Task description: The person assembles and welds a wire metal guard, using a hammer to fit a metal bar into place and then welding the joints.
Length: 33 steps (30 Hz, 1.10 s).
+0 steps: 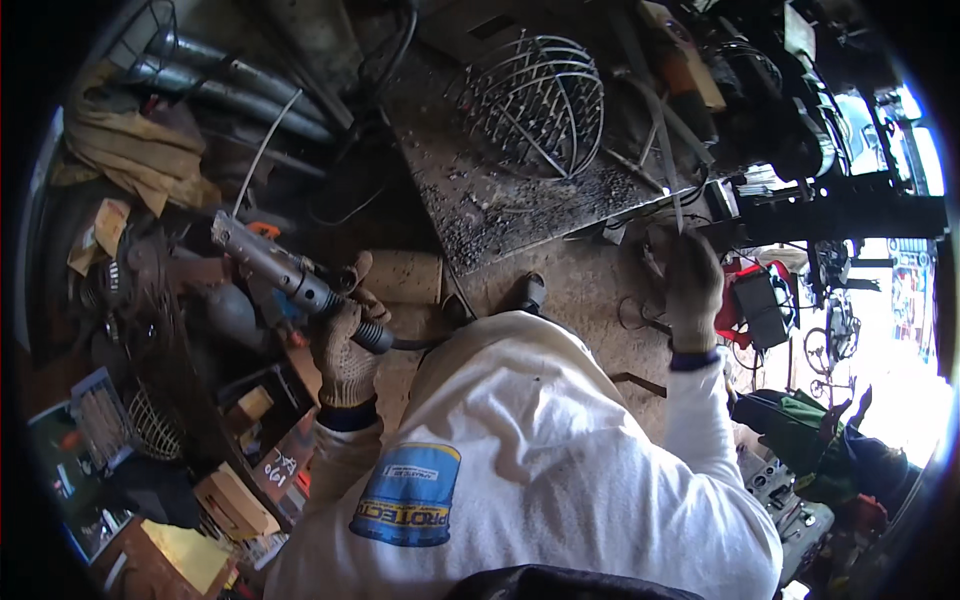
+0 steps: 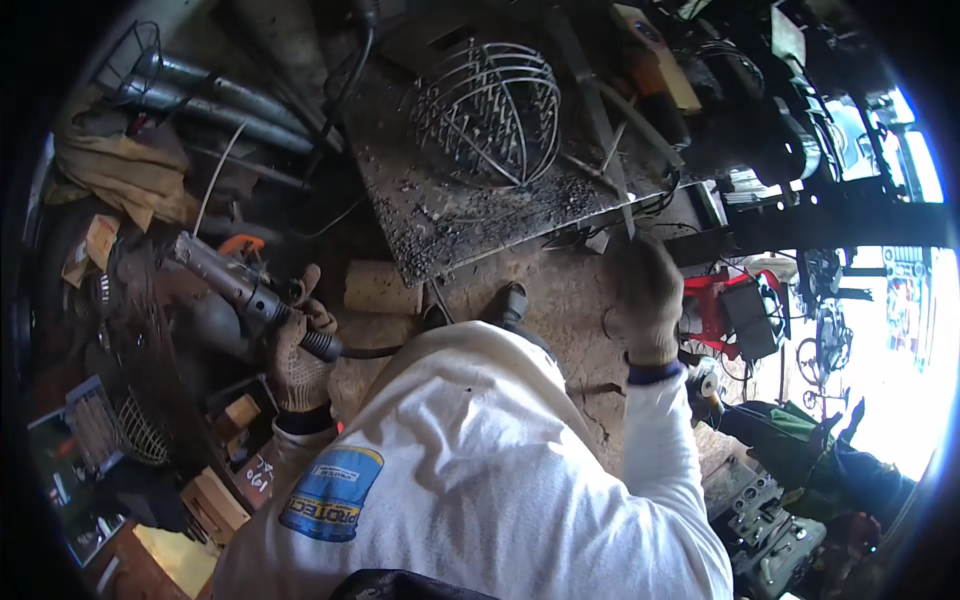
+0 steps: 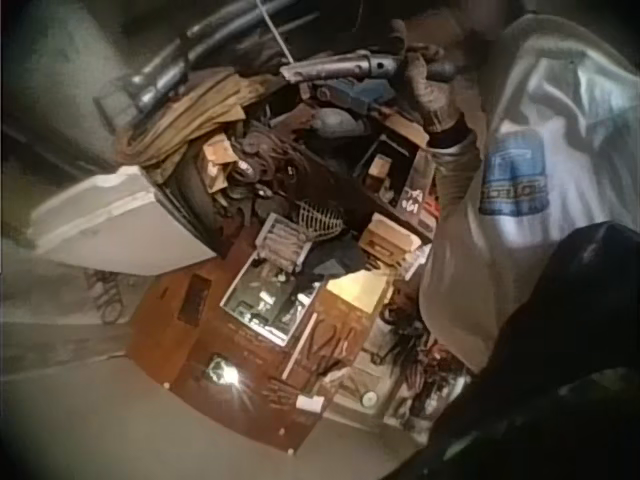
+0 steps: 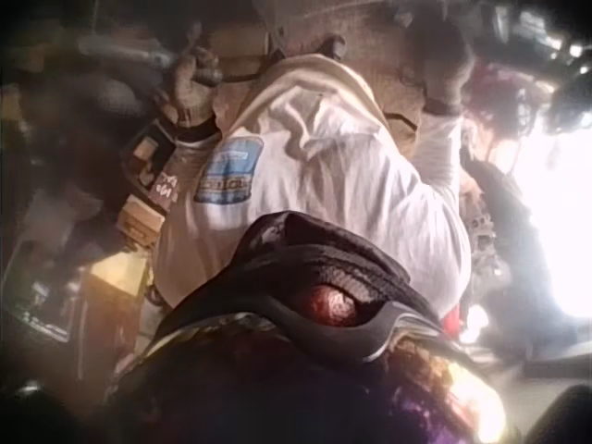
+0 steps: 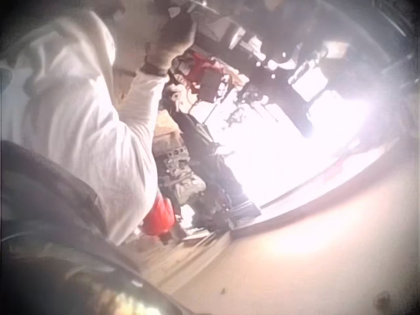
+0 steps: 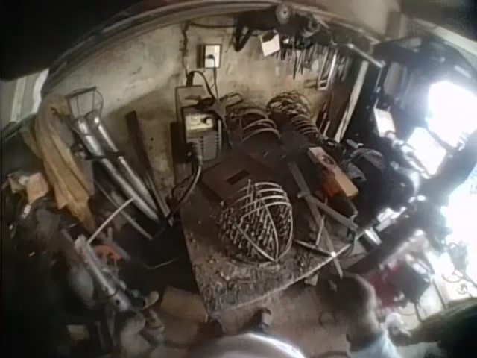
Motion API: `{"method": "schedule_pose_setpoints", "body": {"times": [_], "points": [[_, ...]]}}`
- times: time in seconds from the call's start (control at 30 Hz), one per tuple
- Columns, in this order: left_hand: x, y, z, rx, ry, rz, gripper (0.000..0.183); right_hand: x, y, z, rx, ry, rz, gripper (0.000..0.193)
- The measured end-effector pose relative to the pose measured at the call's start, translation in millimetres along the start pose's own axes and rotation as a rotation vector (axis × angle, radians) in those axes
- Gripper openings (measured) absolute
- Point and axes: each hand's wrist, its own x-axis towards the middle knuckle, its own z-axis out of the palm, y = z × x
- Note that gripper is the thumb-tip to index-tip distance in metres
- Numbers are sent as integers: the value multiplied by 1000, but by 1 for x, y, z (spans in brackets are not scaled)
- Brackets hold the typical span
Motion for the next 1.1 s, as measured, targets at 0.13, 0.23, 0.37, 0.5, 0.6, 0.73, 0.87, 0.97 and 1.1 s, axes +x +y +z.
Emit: {"method": "schedule_pose_setpoints", "body": {"times": [0.13,0.23,0.37,0.5,0.6,0.73,0.87,0.97,1.1], "points": [[-1,-2,-14,4,-26,-33,48,89,-21,9,-577,233,133,37],[-3,-4,5,51,-36,15,48,141,-23,14,-783,218,208,38],[-12,-6,22,83,2,76,49,194,-3,26,-988,-21,109,35],[-22,-8,20,103,54,113,49,187,6,40,-1026,41,-145,37],[-28,-8,18,42,-31,27,44,152,-9,55,-1029,201,-247,37],[-19,-22,23,193,-59,-12,46,42,-33,91,-442,45,-383,39],[-13,-33,87,211,-97,-37,54,-36,-68,113,36,-431,-363,66],[4,-54,116,431,-224,25,55,-43,-83,108,-4,-456,-361,70],[-1,-65,162,737,-342,68,54,-46,-73,101,-59,-436,-230,60]]}}
